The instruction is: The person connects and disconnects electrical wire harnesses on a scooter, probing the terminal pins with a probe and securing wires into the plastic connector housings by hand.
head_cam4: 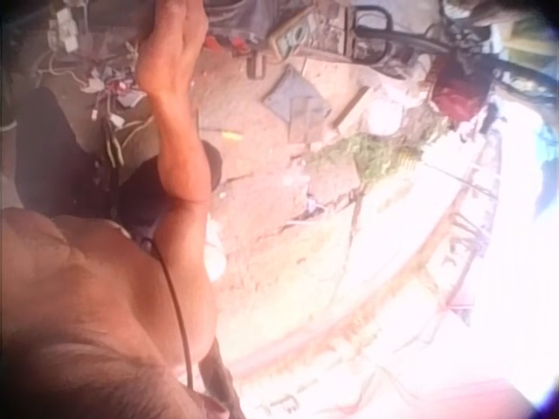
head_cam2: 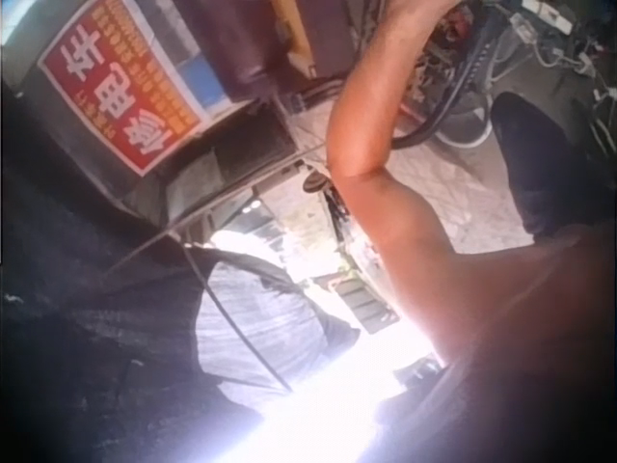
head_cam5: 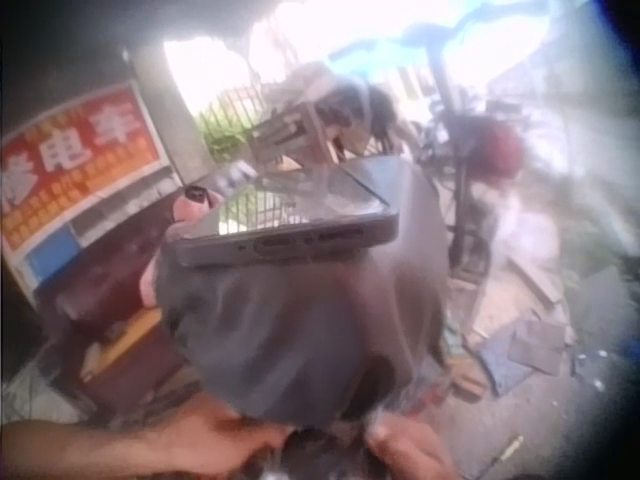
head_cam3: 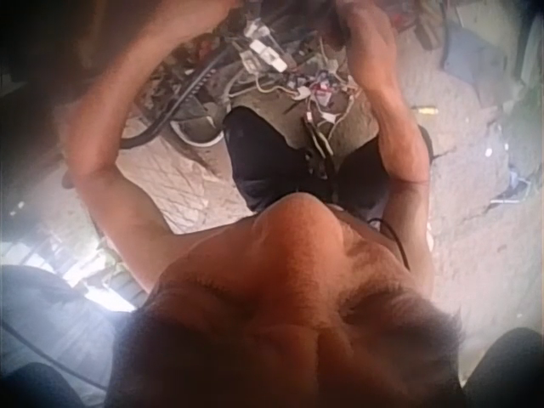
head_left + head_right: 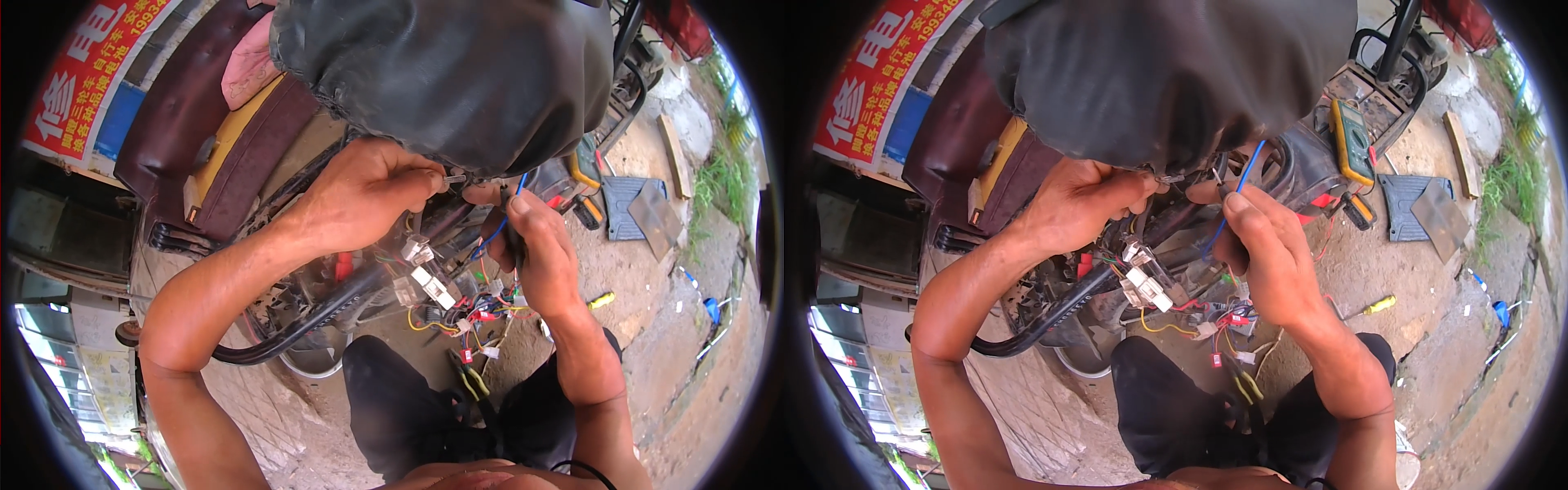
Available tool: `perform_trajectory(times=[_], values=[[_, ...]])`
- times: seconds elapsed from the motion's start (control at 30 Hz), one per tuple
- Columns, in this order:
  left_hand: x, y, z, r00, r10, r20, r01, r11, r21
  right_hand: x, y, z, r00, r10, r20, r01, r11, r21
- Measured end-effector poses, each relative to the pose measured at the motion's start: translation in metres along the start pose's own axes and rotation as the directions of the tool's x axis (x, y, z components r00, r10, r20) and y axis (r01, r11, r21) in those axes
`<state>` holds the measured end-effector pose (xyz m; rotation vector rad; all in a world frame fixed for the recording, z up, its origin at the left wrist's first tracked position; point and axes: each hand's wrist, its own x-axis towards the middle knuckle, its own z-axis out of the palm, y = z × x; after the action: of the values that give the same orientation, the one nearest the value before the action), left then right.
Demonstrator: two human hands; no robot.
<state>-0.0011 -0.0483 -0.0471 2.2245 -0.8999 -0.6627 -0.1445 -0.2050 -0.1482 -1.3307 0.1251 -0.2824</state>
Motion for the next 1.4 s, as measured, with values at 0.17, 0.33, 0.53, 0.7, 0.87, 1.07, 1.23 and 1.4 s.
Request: perform_trajectory(times=[0.17, 0.33, 0.53, 0.7, 0.87, 1.07, 1.23, 1.4], values=[[0.003, -0.013, -0.001, 0.998, -0.065, 0.017, 0.066, 0.993, -0.094, -0.001, -0.003, 0.008, 0.994, 0.111, 0.011, -0.112, 0.994, 0.015], [0.002, -0.01, 0.002, 0.999, -0.036, 0.012, 0.038, 0.986, -0.163, 0.006, 0.004, 0.011, 0.999, -0.045, -0.016, 0.041, 0.982, -0.183], [0.0, -0.007, 0.003, 0.997, -0.07, 0.026, 0.073, 0.986, -0.147, 0.009, -0.006, 0.017, 0.99, -0.121, -0.075, 0.08, 0.909, -0.408], [-0.001, -0.01, 0.006, 0.997, -0.073, 0.035, 0.078, 0.982, -0.17, 0.008, -0.021, 0.018, 0.989, -0.131, -0.066, 0.073, 0.83, -0.553], [-0.001, -0.011, 0.008, 0.999, -0.04, 0.016, 0.042, 0.982, -0.184, 0.01, -0.019, 0.017, 0.984, -0.175, -0.038, 0.115, 0.783, -0.611], [0.002, -0.008, -0.005, 0.991, -0.041, 0.127, 0.057, 0.99, -0.132, 0.008, -0.027, 0.012, 0.987, -0.163, -0.006, 0.125, 0.778, -0.615], [0.004, -0.013, -0.009, 0.976, 0.027, 0.216, 0.013, 0.983, -0.183, 0.013, -0.018, 0.009, 0.909, -0.415, 0.036, 0.334, 0.676, -0.657], [0.006, -0.015, -0.011, 0.97, 0.028, 0.241, 0.018, 0.982, -0.189, 0.014, -0.016, 0.009, 0.93, -0.366, 0.041, 0.3, 0.689, -0.66]])
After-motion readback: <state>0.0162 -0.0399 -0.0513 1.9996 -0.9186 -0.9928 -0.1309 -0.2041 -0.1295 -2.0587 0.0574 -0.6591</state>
